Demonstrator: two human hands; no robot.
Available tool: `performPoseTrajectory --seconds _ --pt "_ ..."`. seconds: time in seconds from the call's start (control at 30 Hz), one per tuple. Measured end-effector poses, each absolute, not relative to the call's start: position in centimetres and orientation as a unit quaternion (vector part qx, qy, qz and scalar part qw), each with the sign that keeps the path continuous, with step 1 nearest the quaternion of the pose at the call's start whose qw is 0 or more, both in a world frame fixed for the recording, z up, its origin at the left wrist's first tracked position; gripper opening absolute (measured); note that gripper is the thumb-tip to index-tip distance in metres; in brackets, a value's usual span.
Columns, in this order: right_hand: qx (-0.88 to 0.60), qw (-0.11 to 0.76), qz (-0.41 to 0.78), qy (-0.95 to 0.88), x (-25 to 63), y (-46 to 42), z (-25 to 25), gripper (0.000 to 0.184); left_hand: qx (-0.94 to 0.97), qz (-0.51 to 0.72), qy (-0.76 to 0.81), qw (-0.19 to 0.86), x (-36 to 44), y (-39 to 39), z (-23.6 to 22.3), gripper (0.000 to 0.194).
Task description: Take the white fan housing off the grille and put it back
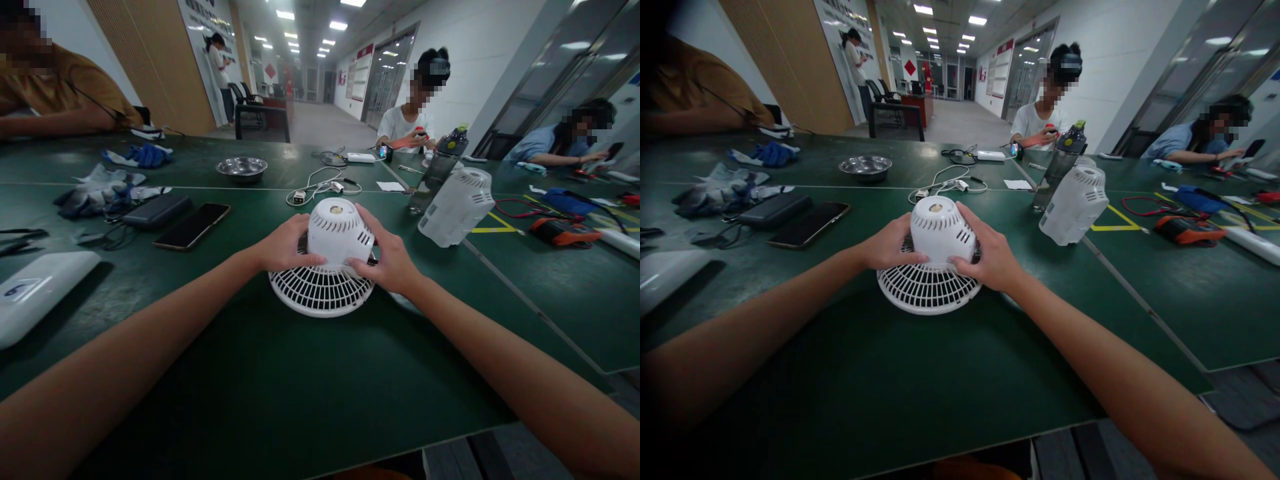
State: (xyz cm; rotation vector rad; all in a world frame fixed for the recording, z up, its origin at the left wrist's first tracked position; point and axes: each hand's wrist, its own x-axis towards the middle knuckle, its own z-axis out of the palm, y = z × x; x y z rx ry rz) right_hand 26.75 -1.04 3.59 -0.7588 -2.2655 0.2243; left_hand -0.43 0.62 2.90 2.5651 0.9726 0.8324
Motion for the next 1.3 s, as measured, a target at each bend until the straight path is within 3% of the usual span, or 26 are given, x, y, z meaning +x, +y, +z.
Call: performPoseTrajectory --seconds 0.23,0.4,0.53,0.6,0.7,0.87,1.3 --pt "-0.303 0.357 0.082 -0.880 27.2 -0.9 3.3 0.096 0.889 0.273 0.345 0.125 -0.4 0.6 3.2 0.075" --pt "-0.315 0.343 0.047 -0.883 27.5 -0.6 3.2 0.109 0.887 0.297 0.331 0.129 -0.5 0.7 3.8 0.072" --pt "-0.298 0.323 0.129 -0.889 27.6 -1.1 3.6 0.092 0.871 0.315 0.342 0.160 -0.6 0.5 4.0 0.071" --pt "-0.283 0.312 0.179 -0.889 27.6 -1.3 3.7 0.084 0.864 0.324 0.336 0.187 -0.4 0.3 4.0 0.079" --pt "-0.263 0.307 0.213 -0.890 27.7 -1.5 3.7 0.085 0.865 0.333 0.301 0.224 0.2 -0.1 3.7 0.104" --pt "-0.255 0.300 0.225 -0.891 27.8 -1.4 3.4 0.092 0.873 0.361 0.273 0.183 1.2 -0.5 3.0 0.130" --pt "-0.278 0.293 0.244 -0.882 27.5 -2.0 4.2 0.095 0.871 0.370 0.295 0.129 2.2 -1.2 3.2 0.120"
